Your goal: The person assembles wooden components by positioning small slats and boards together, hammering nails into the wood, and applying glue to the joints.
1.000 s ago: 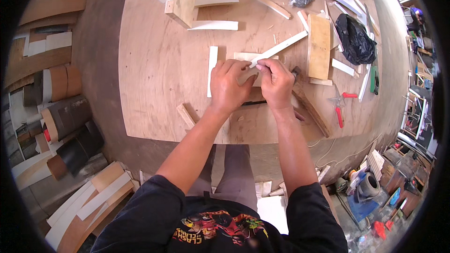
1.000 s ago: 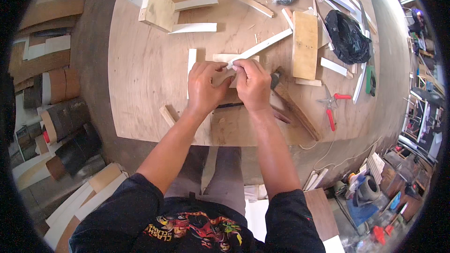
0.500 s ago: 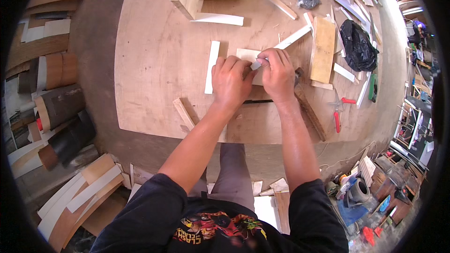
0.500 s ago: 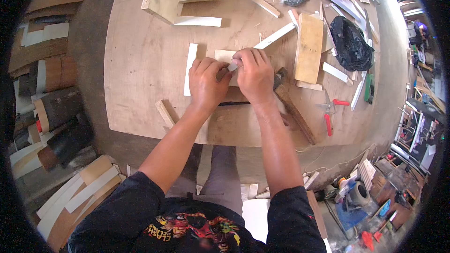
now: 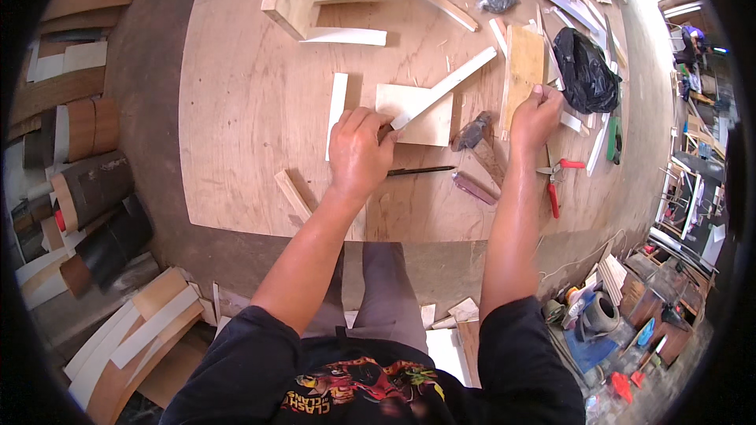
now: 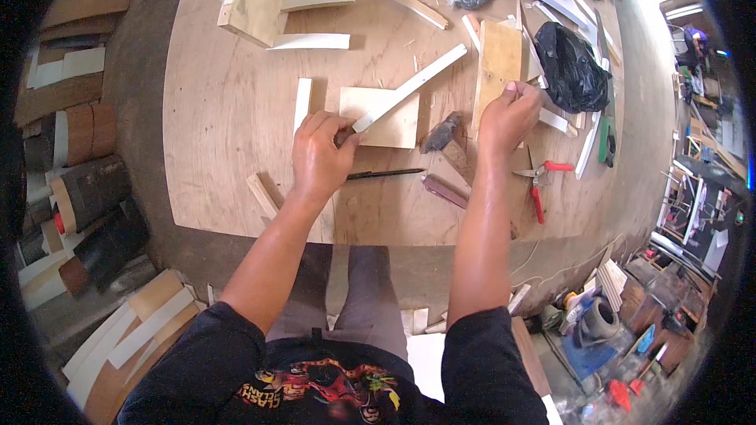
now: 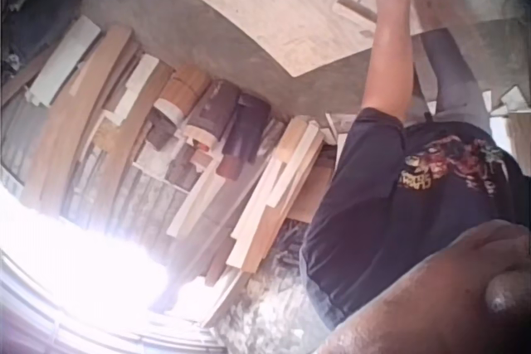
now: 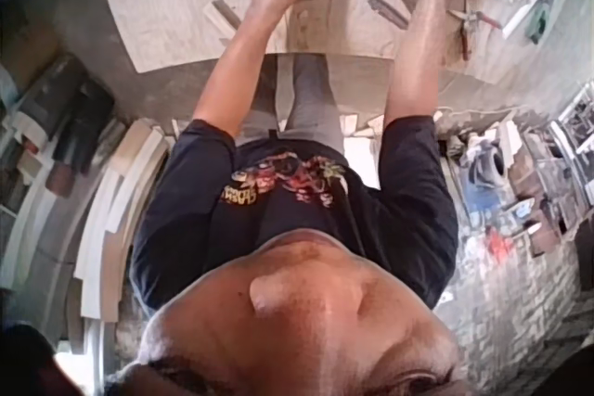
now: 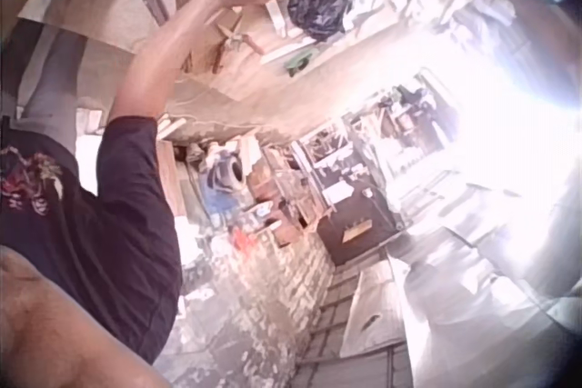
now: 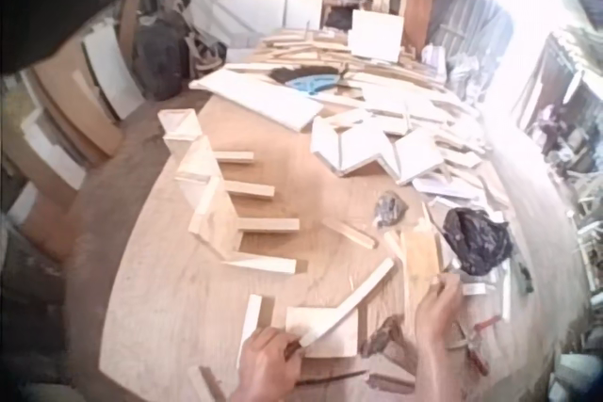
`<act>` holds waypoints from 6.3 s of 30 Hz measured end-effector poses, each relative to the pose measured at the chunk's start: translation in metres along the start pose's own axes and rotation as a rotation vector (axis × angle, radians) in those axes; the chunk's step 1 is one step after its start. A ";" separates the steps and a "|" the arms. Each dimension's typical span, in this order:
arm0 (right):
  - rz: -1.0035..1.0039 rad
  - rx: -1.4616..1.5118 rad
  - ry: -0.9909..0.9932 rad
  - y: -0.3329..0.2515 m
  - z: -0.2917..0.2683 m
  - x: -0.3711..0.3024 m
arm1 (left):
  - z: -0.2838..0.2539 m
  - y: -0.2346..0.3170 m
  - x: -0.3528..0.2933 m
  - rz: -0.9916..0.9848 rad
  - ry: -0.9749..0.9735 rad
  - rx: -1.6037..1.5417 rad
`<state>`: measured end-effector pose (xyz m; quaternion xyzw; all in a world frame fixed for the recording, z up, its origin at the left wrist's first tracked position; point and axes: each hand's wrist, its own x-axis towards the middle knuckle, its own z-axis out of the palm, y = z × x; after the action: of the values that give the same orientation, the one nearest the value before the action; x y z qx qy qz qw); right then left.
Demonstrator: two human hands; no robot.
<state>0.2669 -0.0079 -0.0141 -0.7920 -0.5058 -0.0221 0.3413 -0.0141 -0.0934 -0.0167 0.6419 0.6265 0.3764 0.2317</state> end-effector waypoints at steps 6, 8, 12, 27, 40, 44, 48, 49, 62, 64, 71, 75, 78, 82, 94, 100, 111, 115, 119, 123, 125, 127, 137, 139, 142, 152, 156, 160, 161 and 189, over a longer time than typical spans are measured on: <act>-0.291 -0.112 -0.027 0.012 0.007 -0.007 | 0.004 -0.004 -0.005 0.018 0.029 -0.002; -0.365 -0.150 -0.014 0.009 0.005 -0.013 | 0.004 -0.008 -0.007 0.037 0.037 -0.009; -0.409 -0.215 -0.006 0.006 0.003 -0.016 | 0.003 -0.016 -0.016 0.059 0.073 -0.010; -0.455 -0.101 -0.188 0.002 -0.022 -0.002 | -0.020 -0.009 -0.020 0.043 0.106 -0.201; -0.351 -0.243 -0.169 0.011 -0.020 0.031 | -0.013 -0.007 -0.027 -0.014 0.115 -0.156; -0.231 0.034 -0.344 0.003 -0.004 0.019 | -0.012 -0.005 -0.023 -0.008 0.111 -0.159; -0.235 -0.012 -0.352 -0.005 0.000 0.020 | -0.006 -0.011 -0.025 0.002 0.081 -0.124; -0.291 -0.088 -0.326 -0.008 -0.001 0.021 | -0.005 -0.011 -0.024 0.007 0.080 -0.128; -0.413 -0.253 -0.226 -0.001 0.018 0.020 | -0.003 -0.014 -0.024 0.033 0.085 -0.047; -0.419 -0.306 -0.239 -0.006 0.020 0.024 | -0.002 -0.014 -0.023 0.038 0.094 -0.022; -0.438 -0.521 -0.245 -0.031 0.025 0.033 | 0.003 -0.009 -0.019 0.027 0.084 0.008; -0.104 -0.444 -0.336 -0.054 0.017 0.023 | -0.001 -0.009 -0.018 0.025 0.103 0.001; 0.028 -0.424 -0.442 -0.054 0.009 0.012 | -0.001 -0.009 -0.021 -0.002 0.081 -0.016; -0.097 -0.333 -0.275 -0.023 0.017 0.010 | 0.004 -0.010 -0.020 -0.013 0.060 -0.006; 0.188 -0.284 -0.501 -0.027 -0.026 -0.031 | -0.007 -0.019 -0.020 0.046 0.043 -0.014; -0.431 -0.274 0.105 0.009 -0.021 0.006 | -0.003 -0.011 -0.016 -0.010 0.063 -0.102; -0.021 0.004 0.192 0.020 -0.027 0.029 | -0.011 -0.014 -0.019 -0.006 0.085 -0.150; 0.124 0.042 0.213 0.033 -0.016 0.081 | -0.008 -0.016 -0.021 -0.008 0.081 -0.173; 0.283 0.439 0.168 0.052 0.016 0.129 | -0.002 -0.003 -0.019 -0.059 0.074 -0.192; 0.139 0.244 0.156 0.031 0.011 0.089 | -0.008 -0.009 -0.017 -0.035 0.102 -0.134; -0.099 0.042 -0.016 0.050 0.010 0.047 | -0.008 -0.008 -0.015 -0.033 0.110 -0.122; -0.233 -0.111 -0.074 0.042 -0.001 0.016 | -0.009 -0.008 -0.015 -0.005 0.118 -0.117; -0.568 -0.062 -0.383 0.042 -0.020 -0.016 | -0.008 -0.009 -0.019 -0.008 0.107 -0.110; -0.587 -0.156 -0.386 0.038 -0.028 -0.018 | -0.007 -0.012 -0.022 0.018 0.108 -0.096; -0.623 -0.286 -0.386 0.043 -0.033 -0.016 | -0.005 -0.012 -0.025 0.057 0.126 -0.126; -0.688 -0.261 -0.373 0.049 -0.023 0.001 | 0.012 -0.004 -0.007 0.149 0.087 0.036; -0.674 -0.257 -0.347 0.046 -0.017 0.005 | 0.019 0.000 -0.004 0.105 0.093 0.147; -0.477 0.012 -0.301 0.011 -0.035 -0.012 | 0.014 -0.003 -0.004 0.103 0.100 0.195; -0.366 0.141 -0.317 0.001 -0.043 -0.020 | 0.014 -0.002 -0.004 0.091 0.106 0.202; -0.133 0.661 -0.679 -0.100 -0.038 -0.115 | -0.009 0.016 -0.013 0.053 0.041 -0.224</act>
<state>0.1412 -0.0935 0.0229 -0.5694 -0.6180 0.3782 0.3883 -0.0105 -0.1092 -0.0015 0.6206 0.5680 0.4631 0.2790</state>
